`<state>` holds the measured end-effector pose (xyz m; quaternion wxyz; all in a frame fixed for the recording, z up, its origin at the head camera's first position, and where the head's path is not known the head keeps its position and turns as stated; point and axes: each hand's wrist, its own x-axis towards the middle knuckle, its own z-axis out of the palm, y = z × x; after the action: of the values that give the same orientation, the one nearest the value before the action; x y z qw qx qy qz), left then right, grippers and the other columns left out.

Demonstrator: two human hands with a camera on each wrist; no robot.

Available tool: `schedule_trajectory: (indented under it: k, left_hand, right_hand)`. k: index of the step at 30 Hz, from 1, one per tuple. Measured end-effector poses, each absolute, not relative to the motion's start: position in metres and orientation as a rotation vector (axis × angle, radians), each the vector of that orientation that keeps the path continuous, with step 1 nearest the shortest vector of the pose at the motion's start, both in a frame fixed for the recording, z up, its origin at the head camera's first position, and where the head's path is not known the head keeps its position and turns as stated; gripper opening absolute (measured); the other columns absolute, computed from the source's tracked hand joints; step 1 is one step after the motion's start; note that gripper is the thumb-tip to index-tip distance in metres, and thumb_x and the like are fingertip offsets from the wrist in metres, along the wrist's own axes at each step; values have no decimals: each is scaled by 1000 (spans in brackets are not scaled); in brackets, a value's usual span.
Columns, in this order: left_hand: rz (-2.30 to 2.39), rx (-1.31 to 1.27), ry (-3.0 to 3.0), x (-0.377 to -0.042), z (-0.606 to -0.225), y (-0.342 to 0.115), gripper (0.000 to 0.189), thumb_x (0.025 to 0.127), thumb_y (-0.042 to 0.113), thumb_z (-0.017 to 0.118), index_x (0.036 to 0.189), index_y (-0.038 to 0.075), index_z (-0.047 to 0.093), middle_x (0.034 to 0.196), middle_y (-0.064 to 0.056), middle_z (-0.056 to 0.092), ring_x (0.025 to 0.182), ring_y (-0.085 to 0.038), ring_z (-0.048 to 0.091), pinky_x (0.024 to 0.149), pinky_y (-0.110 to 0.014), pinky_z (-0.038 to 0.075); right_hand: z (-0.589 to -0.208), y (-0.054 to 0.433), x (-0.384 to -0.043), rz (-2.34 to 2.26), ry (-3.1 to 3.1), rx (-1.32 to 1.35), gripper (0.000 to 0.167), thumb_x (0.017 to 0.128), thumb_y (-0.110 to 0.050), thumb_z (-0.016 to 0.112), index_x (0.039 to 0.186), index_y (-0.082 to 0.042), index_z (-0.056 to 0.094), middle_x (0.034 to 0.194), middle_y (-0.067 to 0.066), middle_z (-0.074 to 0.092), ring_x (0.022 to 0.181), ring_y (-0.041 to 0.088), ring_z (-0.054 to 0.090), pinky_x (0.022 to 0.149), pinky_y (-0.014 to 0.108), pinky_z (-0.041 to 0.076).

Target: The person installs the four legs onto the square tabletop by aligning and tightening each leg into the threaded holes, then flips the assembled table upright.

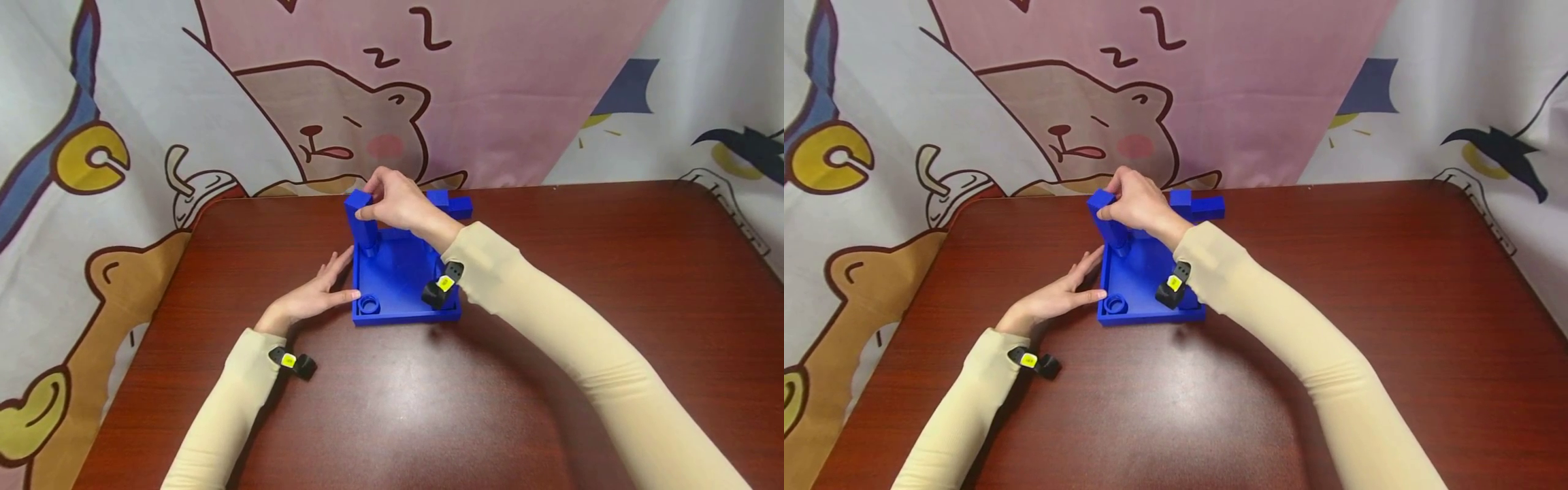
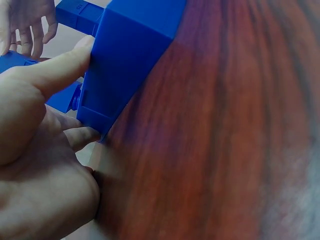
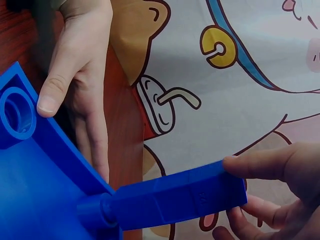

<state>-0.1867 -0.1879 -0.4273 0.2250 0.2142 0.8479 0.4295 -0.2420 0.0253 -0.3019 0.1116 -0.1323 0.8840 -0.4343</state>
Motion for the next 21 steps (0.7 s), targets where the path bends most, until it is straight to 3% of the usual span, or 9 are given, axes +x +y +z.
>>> schedule_trajectory:
  k: [8,15,21]
  left_hand:
    - [1174,575,2352,-186,-426,-187,83,97,29,59,157,23,2,162,-2,1,143,-29,-17,108,-61,-8]
    - [1170,578,2361,-185,-424,-187,83,97,21,59,157,17,2,161,-8,1,143,-33,-17,108,-62,-8]
    - [1157,591,2367,-185,-427,-189,83,97,26,59,157,20,2,161,-6,1,143,-31,-16,110,-59,-8]
  right_hand:
    - [-301,26,-242,-1245,2619,-318,45,78,-21,82,109,-4,54,105,11,58,96,25,55,82,36,46]
    - [-303,26,-243,-1278,2528,-450,66,84,-17,76,140,-11,44,135,13,52,119,27,52,94,39,46]
    - [-304,27,-244,-1378,2376,-577,59,90,-2,63,145,-12,43,142,11,46,117,26,52,84,40,52]
